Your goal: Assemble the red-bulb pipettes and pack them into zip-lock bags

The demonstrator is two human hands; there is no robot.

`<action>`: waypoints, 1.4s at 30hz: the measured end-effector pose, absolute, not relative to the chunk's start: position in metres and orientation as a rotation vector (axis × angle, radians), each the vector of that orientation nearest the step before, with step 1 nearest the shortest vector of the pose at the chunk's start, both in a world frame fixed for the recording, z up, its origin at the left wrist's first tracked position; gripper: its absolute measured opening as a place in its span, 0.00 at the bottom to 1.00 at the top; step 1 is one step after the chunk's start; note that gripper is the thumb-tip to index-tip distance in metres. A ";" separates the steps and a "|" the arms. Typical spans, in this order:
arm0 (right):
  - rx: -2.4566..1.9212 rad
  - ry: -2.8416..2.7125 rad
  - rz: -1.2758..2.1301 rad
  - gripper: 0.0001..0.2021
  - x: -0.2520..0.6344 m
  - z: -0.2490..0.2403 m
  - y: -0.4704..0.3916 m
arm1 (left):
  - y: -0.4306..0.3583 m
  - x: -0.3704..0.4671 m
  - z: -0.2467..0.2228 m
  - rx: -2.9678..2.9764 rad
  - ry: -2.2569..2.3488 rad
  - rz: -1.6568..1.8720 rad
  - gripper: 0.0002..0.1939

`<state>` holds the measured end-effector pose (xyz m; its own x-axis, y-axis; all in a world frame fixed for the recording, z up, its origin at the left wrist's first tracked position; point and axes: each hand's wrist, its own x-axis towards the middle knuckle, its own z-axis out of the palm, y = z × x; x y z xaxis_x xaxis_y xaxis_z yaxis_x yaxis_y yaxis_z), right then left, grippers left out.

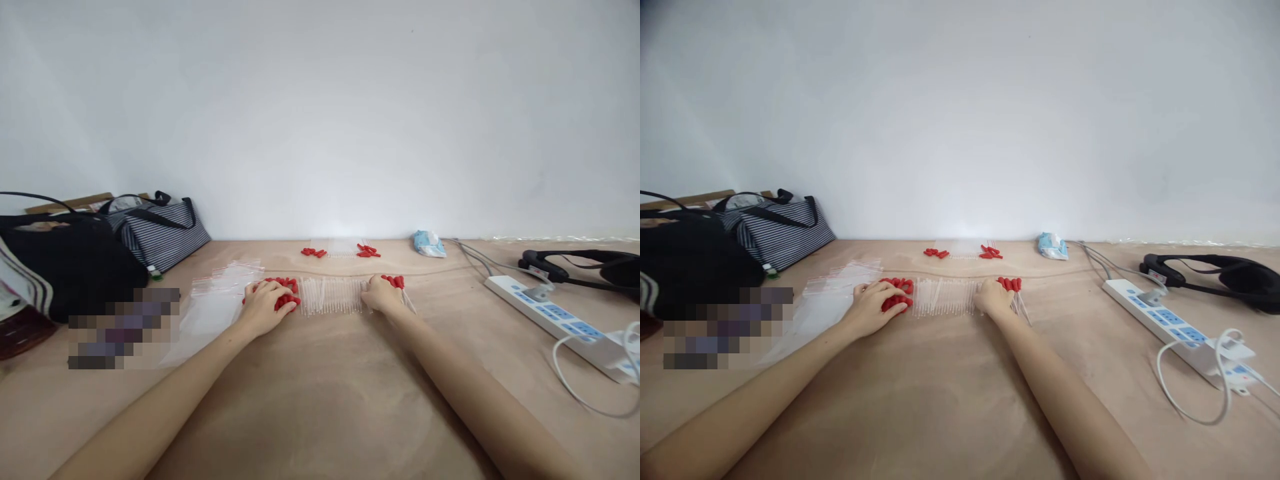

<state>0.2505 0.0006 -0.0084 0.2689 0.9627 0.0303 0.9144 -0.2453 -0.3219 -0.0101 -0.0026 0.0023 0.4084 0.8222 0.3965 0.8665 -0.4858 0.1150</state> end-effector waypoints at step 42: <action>-0.861 -2.220 0.148 0.13 0.253 -0.039 -0.084 | -0.060 0.036 -0.018 -3.093 -1.132 -0.947 0.09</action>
